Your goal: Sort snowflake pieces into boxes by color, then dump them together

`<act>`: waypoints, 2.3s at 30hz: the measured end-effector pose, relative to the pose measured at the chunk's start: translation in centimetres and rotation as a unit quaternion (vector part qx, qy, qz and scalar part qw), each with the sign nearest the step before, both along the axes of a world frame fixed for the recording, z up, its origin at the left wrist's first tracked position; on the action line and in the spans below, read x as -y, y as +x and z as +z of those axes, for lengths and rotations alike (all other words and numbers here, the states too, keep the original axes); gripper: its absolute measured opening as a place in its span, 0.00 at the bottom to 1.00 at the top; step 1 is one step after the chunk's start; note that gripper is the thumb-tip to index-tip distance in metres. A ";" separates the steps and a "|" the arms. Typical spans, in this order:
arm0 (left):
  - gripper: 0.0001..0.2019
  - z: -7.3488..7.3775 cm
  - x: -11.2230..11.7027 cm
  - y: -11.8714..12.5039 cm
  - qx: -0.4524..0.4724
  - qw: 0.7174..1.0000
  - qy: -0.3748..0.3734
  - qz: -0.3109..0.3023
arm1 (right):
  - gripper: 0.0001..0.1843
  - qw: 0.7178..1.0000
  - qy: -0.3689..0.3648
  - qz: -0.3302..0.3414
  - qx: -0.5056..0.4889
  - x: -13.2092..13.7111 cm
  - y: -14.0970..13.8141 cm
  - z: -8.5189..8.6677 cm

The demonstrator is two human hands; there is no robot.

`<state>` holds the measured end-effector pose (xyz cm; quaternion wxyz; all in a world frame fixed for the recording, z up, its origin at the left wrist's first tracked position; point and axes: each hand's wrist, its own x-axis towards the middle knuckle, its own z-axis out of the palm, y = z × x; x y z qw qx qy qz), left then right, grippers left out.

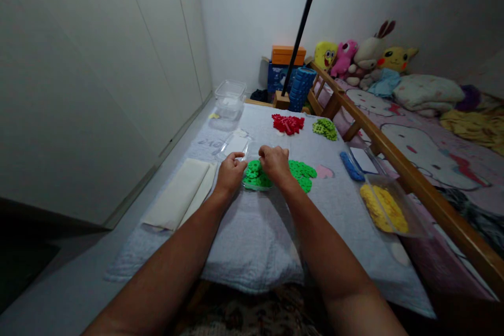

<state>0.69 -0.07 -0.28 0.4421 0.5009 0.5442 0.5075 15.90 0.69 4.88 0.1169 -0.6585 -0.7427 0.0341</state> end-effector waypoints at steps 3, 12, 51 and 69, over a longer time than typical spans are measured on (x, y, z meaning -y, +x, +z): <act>0.19 0.0 0.0 0.0 0.005 1.000 -0.004 -0.001 | 0.11 1.000 0.013 -0.007 -0.023 0.1 1.0 0.3; 0.19 -0.2 0.0 0.1 0.003 1.000 -0.002 0.002 | 0.07 0.992 -0.007 -0.020 -0.128 1.2 10.7 1.4; 0.19 -0.1 0.1 0.1 0.000 1.000 -0.008 0.007 | 0.08 0.952 -0.044 0.020 -0.303 3.4 11.7 0.6; 0.19 0.4 0.3 0.2 0.005 1.000 -0.006 0.006 | 0.06 0.997 0.063 0.015 -0.050 0.5 3.2 -1.0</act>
